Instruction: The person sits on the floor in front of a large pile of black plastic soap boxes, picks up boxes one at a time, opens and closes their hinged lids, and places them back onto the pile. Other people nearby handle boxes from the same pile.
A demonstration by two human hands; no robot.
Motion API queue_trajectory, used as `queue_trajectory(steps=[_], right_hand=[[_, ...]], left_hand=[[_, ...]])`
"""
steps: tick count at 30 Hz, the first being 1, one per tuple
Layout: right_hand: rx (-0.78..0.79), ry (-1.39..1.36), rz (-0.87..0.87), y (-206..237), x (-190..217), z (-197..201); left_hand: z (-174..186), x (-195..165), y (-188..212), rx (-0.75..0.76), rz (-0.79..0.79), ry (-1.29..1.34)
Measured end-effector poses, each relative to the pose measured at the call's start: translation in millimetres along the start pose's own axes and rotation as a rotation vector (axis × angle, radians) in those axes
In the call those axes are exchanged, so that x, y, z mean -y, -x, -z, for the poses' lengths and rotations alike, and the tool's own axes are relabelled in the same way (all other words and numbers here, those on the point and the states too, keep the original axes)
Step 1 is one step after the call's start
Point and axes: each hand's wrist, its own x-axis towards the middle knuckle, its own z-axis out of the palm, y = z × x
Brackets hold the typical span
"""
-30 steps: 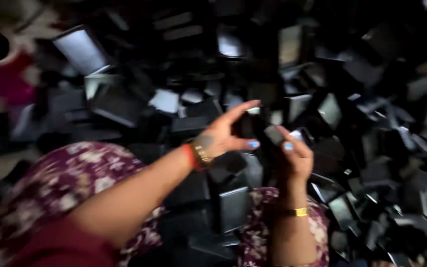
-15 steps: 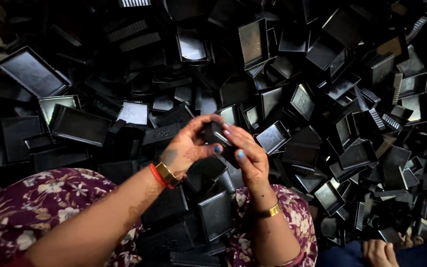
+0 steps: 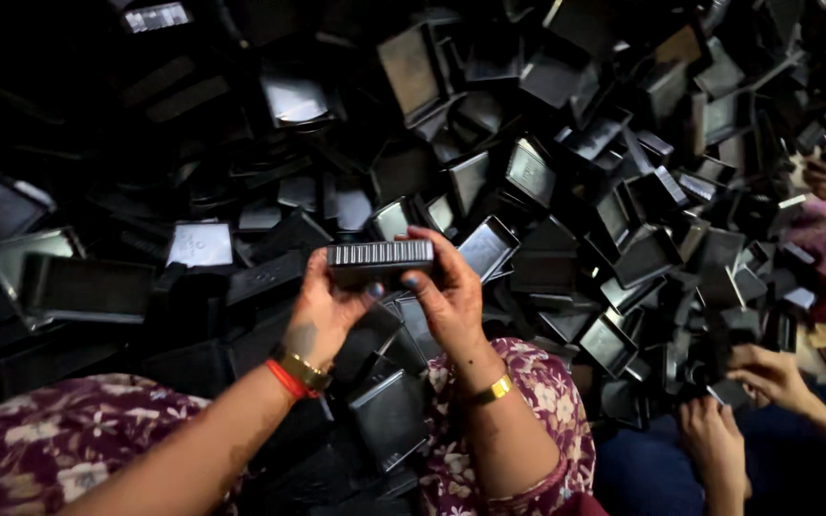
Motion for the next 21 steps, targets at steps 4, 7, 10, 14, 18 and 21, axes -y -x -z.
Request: queue_trajectory(steps=[4,7,10,14,18,21], right_hand=[[-0.212,-0.095,0.063,2.2,-11.7,0.1],[-0.317,-0.022,0.186,0.6,-14.9,6.8],[-0.357,0.019,0.183,1.8,-10.6,13.1],[-0.272,0.024,0.201,0.7,-3.6,12.0],[-0.247,0.043,0.166,0.9,-2.7,11.3],[-0.264,0.034,0.1,-0.8,-10.3,11.7]], left_hand=[[-17.4,-4.4,24.6,-0.019,-0.106,-0.925],[-28.1,-9.1,44.1,0.241,-0.242,-0.988],[-31.6,-13.4,51.6,0.348,-0.264,-0.946],[-27.3,-13.0,50.7,0.385,-0.315,-0.924],[-20.5,-2.8,54.0,0.385,-0.422,-0.887],[-18.2,1.6,51.7,0.341,-0.479,-0.929]])
